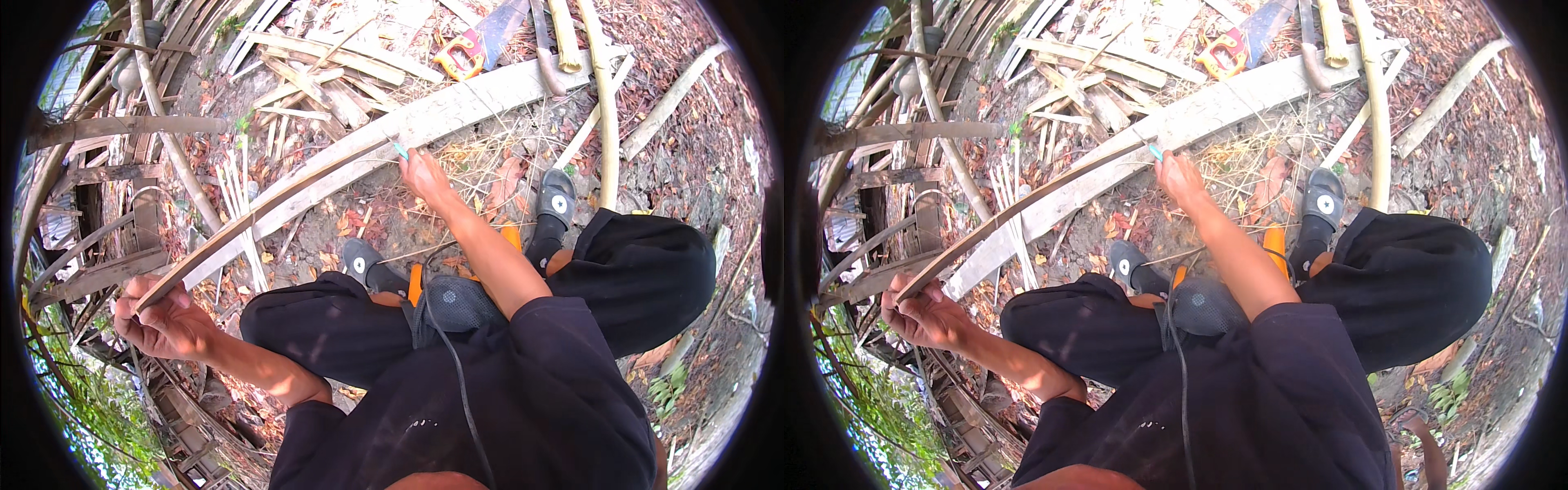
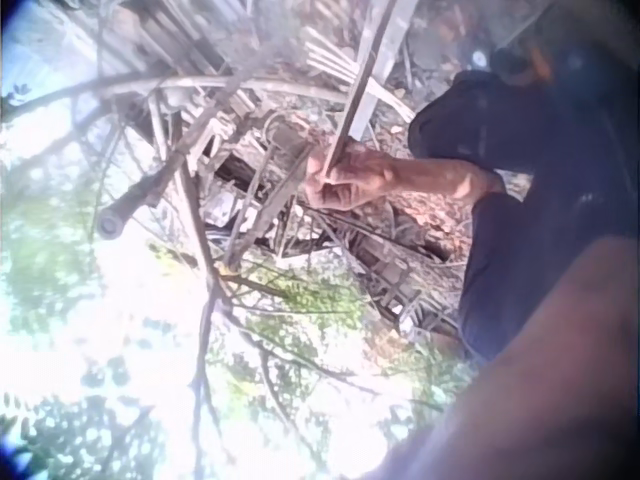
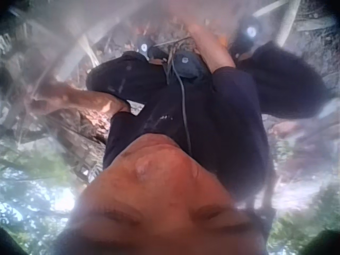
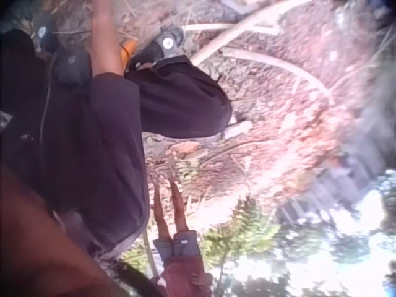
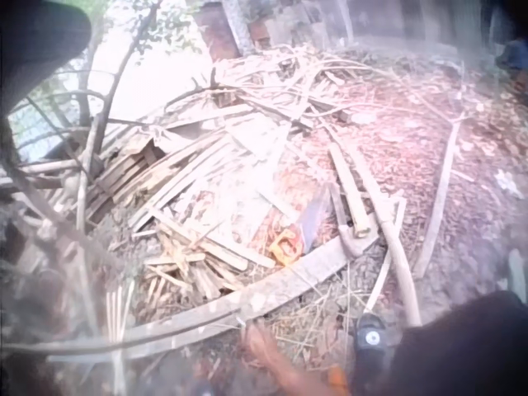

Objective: The person sits on the ground and uses a blue utility knife to shave thin strips from a long piece of wood held in their left hand. They repeatedly scrape the blade along the wood's surface to create fine shavings.

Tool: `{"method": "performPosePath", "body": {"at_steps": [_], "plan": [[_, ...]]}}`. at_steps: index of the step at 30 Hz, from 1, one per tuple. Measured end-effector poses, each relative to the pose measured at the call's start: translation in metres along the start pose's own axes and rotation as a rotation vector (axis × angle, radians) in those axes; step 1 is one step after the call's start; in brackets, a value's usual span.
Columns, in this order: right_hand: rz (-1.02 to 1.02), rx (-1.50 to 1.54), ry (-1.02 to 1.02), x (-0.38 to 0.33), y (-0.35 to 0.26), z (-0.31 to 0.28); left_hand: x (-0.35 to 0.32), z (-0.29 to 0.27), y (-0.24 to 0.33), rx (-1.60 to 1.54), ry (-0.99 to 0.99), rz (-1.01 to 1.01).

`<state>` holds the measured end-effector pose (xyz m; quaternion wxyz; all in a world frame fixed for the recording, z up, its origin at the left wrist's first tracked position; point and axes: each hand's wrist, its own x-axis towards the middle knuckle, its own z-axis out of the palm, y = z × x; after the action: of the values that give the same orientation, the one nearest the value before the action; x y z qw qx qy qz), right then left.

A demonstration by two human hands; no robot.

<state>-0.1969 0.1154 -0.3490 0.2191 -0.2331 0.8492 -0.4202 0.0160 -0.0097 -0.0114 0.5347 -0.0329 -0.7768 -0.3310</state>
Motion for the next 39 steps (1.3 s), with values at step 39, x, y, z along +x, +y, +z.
{"method": "performPosePath", "body": {"at_steps": [39], "plan": [[0.132, 0.134, 0.038, -0.016, 0.019, -0.005, -0.008, -0.014, 0.003, 0.022, 0.001, 0.022]]}}
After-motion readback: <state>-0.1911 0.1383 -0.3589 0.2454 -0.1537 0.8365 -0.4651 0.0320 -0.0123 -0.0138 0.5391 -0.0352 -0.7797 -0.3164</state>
